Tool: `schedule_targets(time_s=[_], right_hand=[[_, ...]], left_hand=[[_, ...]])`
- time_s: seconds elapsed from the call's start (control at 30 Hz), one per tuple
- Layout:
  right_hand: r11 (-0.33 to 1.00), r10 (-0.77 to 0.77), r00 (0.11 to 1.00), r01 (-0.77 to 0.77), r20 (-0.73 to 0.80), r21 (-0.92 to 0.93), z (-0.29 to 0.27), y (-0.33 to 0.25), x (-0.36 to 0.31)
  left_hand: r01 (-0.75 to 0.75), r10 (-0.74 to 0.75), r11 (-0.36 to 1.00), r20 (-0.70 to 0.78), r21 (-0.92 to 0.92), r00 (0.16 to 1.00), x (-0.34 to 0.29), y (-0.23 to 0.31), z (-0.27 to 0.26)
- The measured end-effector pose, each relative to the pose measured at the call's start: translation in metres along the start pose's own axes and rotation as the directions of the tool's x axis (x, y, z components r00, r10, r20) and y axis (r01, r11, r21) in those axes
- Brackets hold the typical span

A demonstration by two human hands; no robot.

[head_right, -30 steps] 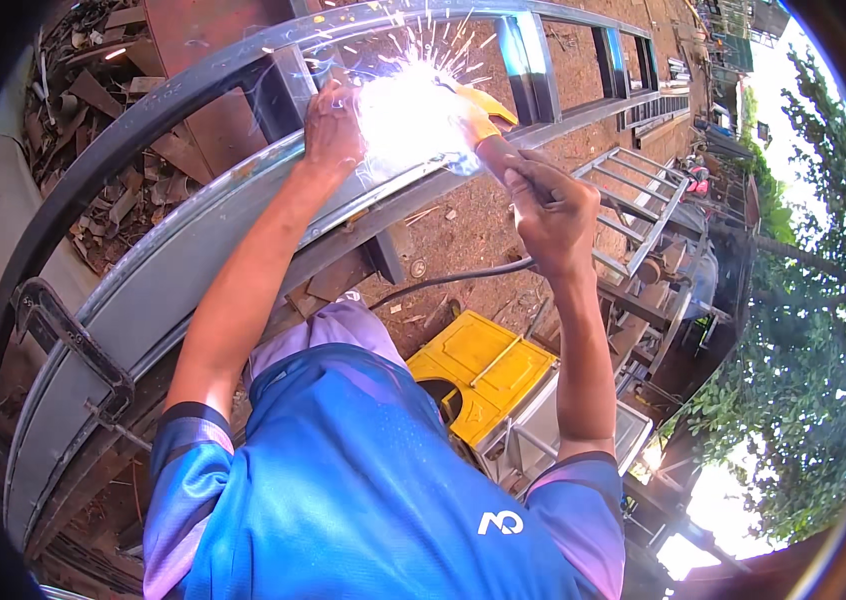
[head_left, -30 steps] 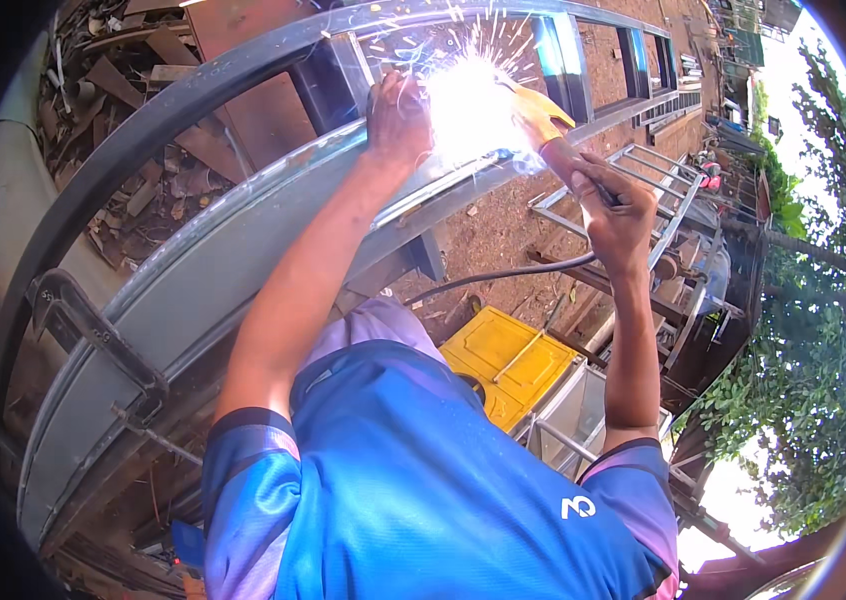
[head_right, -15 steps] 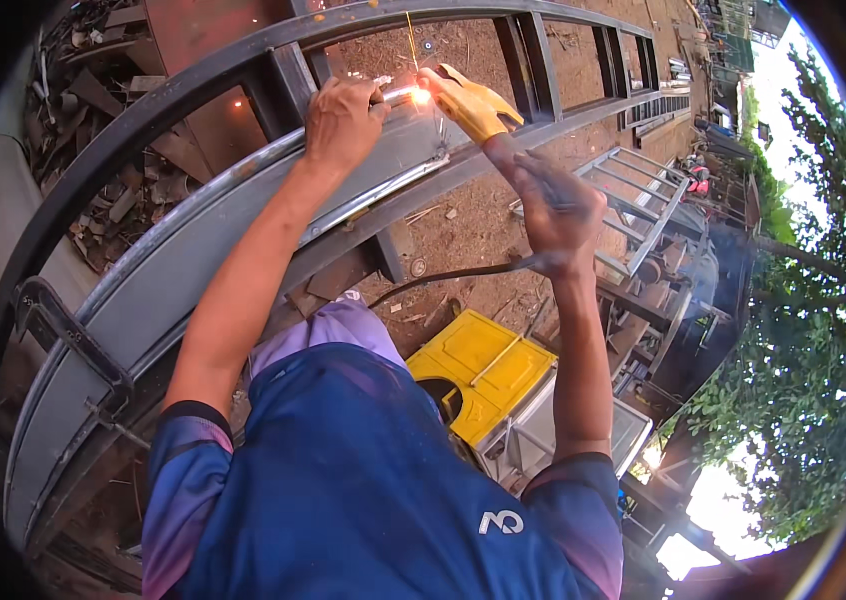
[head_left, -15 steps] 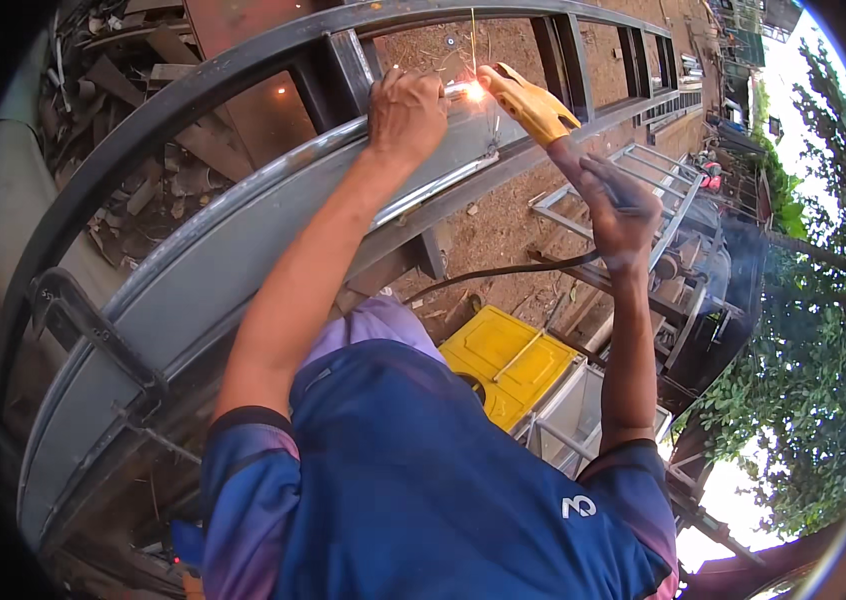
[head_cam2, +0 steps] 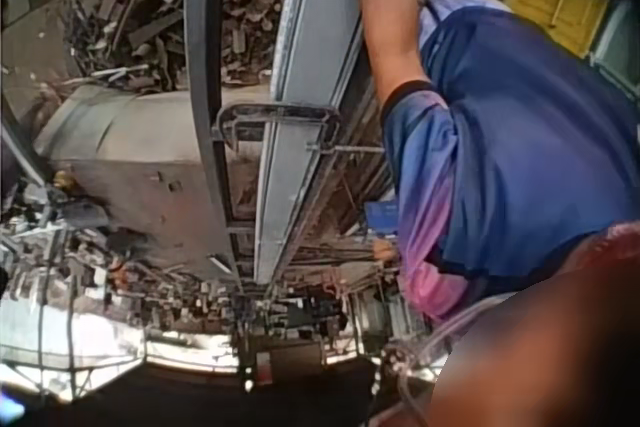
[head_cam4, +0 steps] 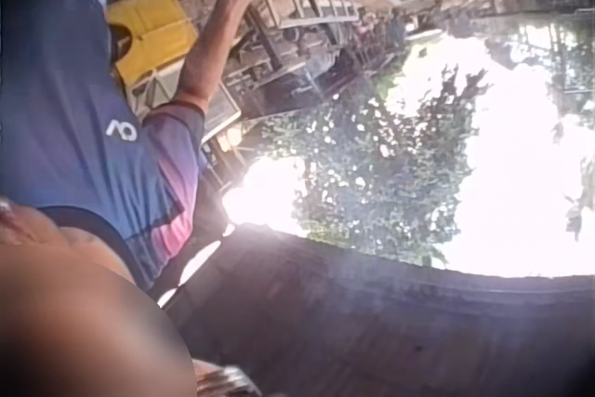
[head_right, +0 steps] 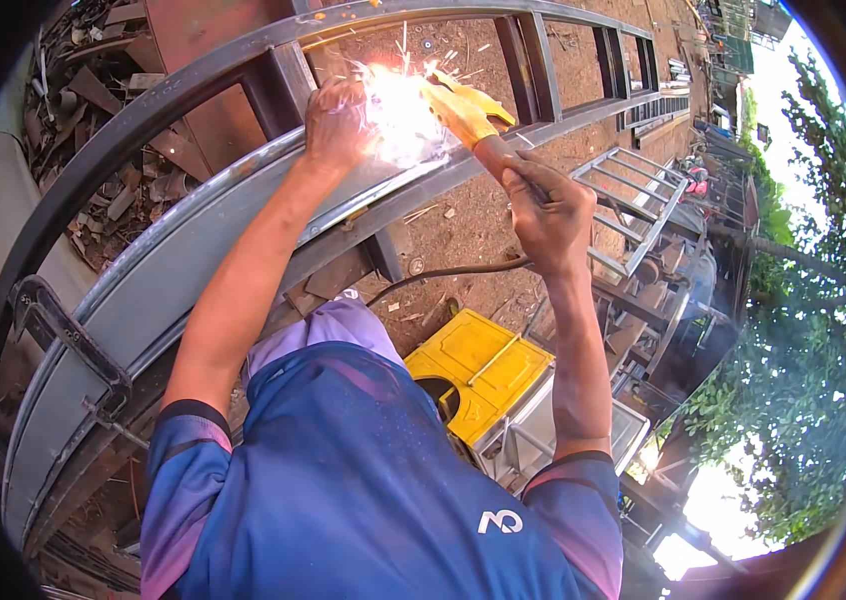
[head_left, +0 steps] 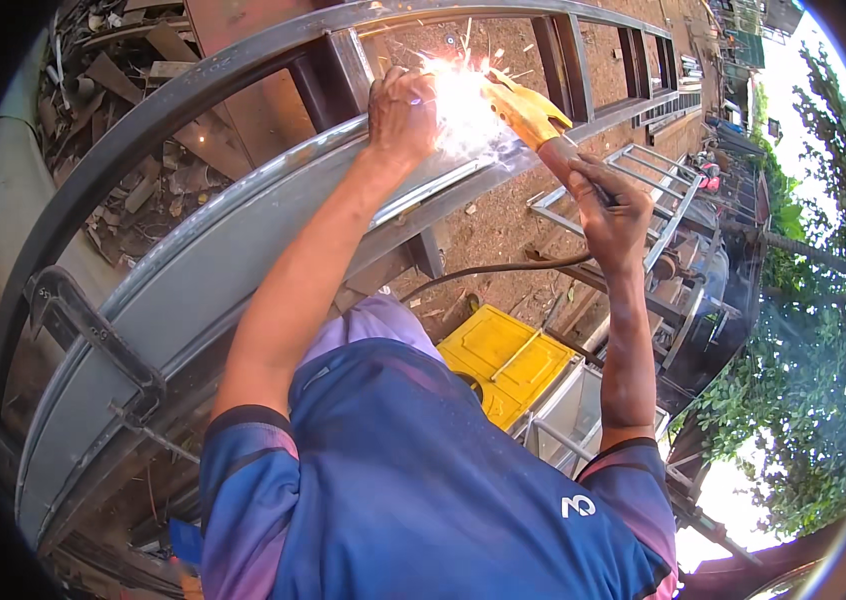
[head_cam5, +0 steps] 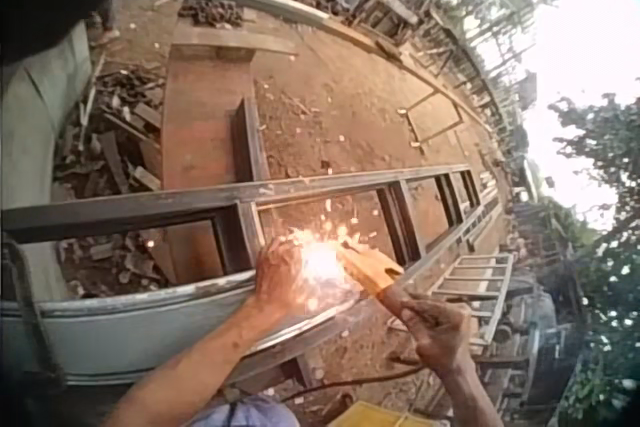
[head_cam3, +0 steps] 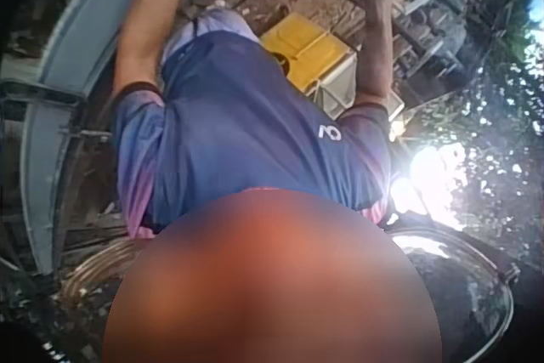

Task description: Welding steel beams together to fabricate a larger structure.

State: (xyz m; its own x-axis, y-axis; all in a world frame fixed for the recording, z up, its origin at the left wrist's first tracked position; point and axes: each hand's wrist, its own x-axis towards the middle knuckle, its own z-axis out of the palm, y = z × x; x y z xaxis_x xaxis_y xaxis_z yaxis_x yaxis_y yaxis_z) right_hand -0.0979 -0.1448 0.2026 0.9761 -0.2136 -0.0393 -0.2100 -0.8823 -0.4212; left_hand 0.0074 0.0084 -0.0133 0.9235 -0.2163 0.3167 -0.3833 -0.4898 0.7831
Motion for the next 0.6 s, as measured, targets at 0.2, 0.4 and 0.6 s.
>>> schedule_targets(time_s=[0.2,0.4,0.6], right_hand=[[0.997,-0.060,0.998,0.060,0.004,-0.044,0.001,0.001,0.002],[0.995,0.063,0.993,-0.055,-0.102,0.083,-0.005,0.002,-0.004],[0.985,0.122,0.985,-0.105,-0.123,0.136,-0.008,-0.004,-0.004]], left_hand=[[0.074,-0.078,0.997,0.159,0.034,0.984,0.004,0.004,-0.001],[0.108,-0.103,0.993,0.113,-0.039,0.988,0.008,0.010,-0.007],[0.113,-0.110,0.989,0.035,-0.093,0.993,0.007,0.012,-0.007]])
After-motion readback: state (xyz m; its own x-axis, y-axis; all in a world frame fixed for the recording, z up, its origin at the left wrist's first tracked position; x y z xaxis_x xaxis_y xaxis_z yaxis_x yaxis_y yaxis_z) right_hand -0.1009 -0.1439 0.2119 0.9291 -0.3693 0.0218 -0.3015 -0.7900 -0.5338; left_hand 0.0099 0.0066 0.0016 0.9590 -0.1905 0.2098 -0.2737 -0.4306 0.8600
